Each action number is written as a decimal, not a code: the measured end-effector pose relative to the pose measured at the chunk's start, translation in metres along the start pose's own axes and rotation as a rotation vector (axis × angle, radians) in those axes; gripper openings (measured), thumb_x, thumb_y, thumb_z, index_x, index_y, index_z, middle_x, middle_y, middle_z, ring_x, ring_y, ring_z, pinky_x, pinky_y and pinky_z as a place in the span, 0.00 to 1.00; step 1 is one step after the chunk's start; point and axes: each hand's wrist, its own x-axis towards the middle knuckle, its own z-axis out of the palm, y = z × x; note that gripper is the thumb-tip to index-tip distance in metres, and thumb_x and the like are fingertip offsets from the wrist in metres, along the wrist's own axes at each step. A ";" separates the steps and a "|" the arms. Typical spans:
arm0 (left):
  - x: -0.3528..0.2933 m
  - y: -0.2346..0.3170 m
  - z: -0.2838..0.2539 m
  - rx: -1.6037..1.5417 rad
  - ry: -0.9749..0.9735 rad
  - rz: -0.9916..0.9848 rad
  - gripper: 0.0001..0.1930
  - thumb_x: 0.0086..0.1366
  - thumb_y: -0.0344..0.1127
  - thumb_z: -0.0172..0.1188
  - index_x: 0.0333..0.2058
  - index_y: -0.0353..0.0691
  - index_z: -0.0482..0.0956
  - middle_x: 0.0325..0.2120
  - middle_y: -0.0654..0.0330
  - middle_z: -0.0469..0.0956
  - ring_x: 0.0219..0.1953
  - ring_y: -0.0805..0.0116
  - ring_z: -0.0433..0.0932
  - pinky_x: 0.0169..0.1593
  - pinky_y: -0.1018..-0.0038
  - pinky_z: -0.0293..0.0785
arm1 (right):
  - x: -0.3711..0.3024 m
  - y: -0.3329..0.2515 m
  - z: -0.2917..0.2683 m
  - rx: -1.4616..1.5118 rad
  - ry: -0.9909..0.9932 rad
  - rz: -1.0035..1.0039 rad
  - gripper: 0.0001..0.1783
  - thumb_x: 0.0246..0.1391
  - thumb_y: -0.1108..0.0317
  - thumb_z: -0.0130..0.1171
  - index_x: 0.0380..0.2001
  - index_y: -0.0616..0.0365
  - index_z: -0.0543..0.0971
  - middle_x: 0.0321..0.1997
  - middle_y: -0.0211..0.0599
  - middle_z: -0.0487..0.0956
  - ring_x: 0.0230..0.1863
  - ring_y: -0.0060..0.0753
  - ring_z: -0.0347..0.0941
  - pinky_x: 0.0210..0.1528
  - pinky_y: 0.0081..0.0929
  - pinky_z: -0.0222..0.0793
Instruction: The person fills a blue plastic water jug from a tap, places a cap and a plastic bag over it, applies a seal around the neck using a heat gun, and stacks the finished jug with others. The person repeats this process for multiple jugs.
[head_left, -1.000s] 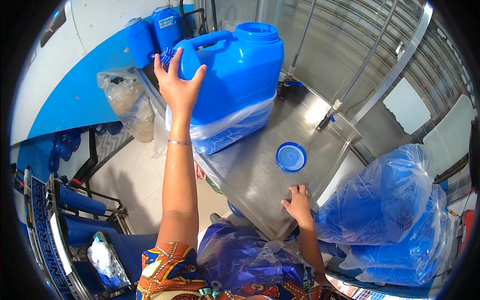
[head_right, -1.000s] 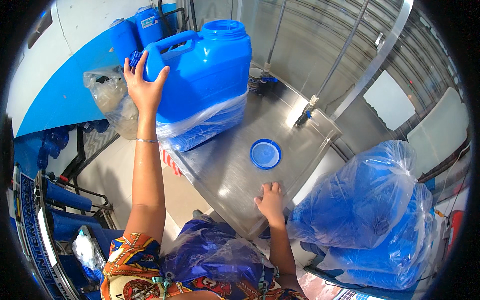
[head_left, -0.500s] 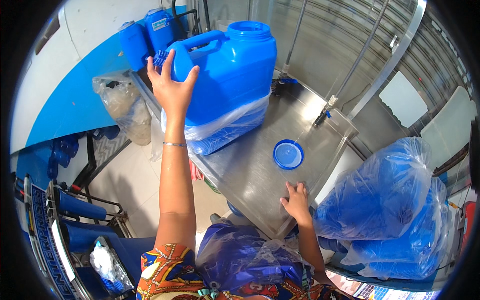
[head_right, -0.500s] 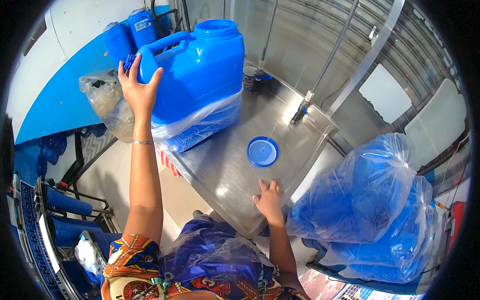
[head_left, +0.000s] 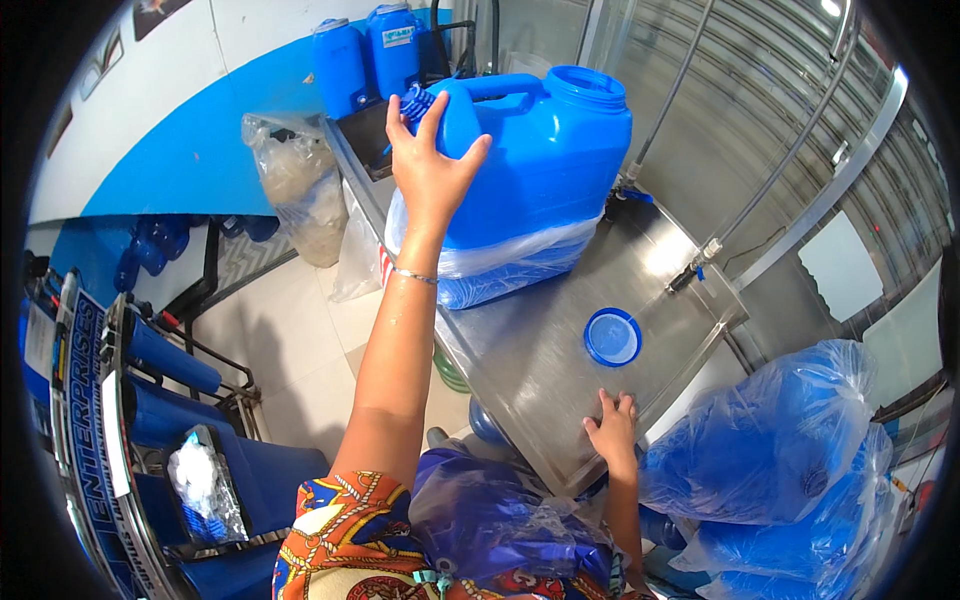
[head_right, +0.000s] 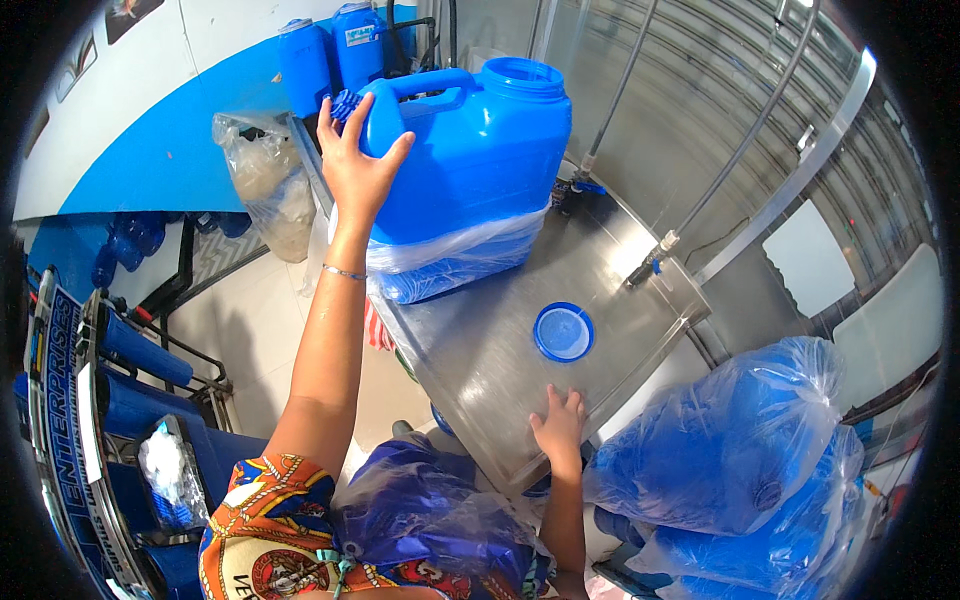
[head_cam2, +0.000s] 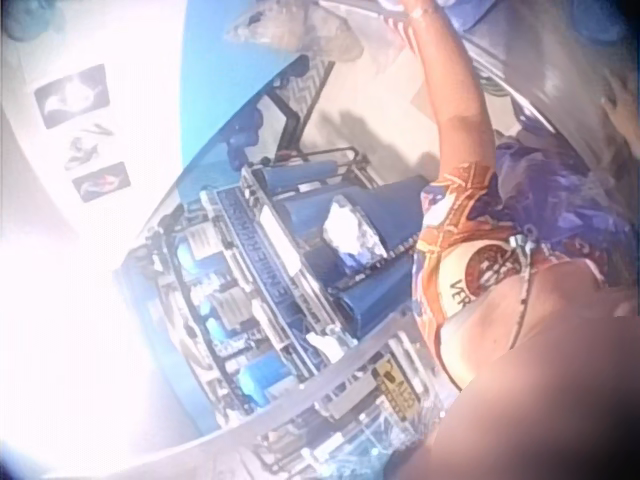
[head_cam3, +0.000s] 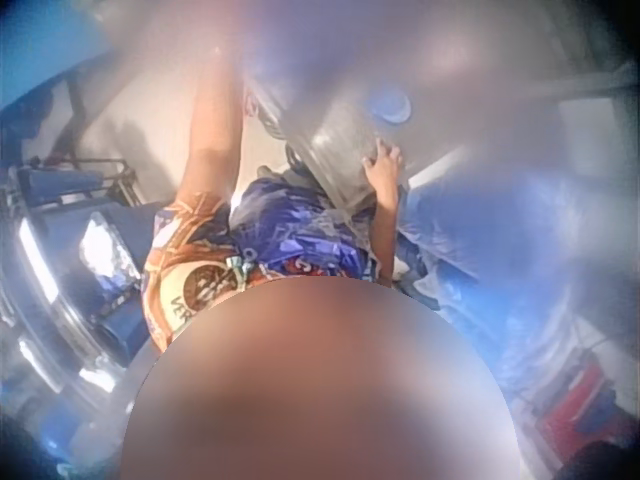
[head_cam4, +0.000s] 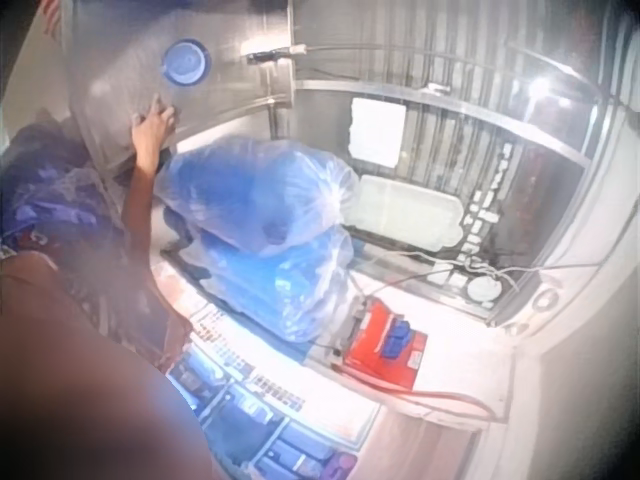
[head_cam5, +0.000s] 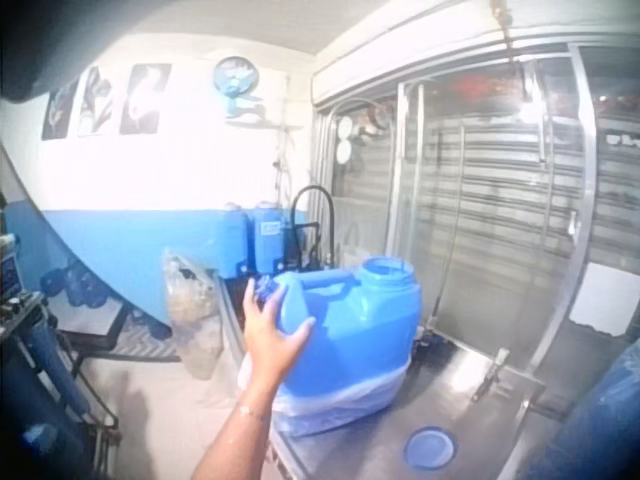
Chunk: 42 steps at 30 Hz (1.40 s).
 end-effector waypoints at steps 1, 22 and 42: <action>-0.001 0.001 0.000 0.001 -0.006 -0.012 0.35 0.40 0.47 0.75 0.52 0.51 0.77 0.63 0.38 0.54 0.57 0.41 0.68 0.56 0.57 0.70 | 0.001 0.001 0.000 0.007 -0.004 -0.003 0.38 0.44 0.60 0.67 0.60 0.54 0.68 0.61 0.59 0.59 0.63 0.63 0.55 0.63 0.49 0.56; 0.006 -0.010 -0.027 -0.192 -0.219 0.009 0.39 0.48 0.39 0.69 0.61 0.47 0.66 0.65 0.36 0.47 0.63 0.35 0.58 0.62 0.51 0.61 | 0.006 -0.049 0.005 0.001 0.059 0.136 0.42 0.43 0.60 0.67 0.63 0.52 0.64 0.66 0.61 0.58 0.67 0.63 0.51 0.66 0.53 0.50; -0.156 -0.291 -0.224 0.077 -2.016 -0.227 0.27 0.58 0.51 0.62 0.52 0.41 0.76 0.48 0.44 0.75 0.50 0.46 0.74 0.55 0.60 0.69 | 0.182 -0.373 -0.110 0.222 1.073 -0.491 0.45 0.45 0.51 0.66 0.63 0.56 0.62 0.60 0.53 0.66 0.59 0.56 0.61 0.64 0.50 0.52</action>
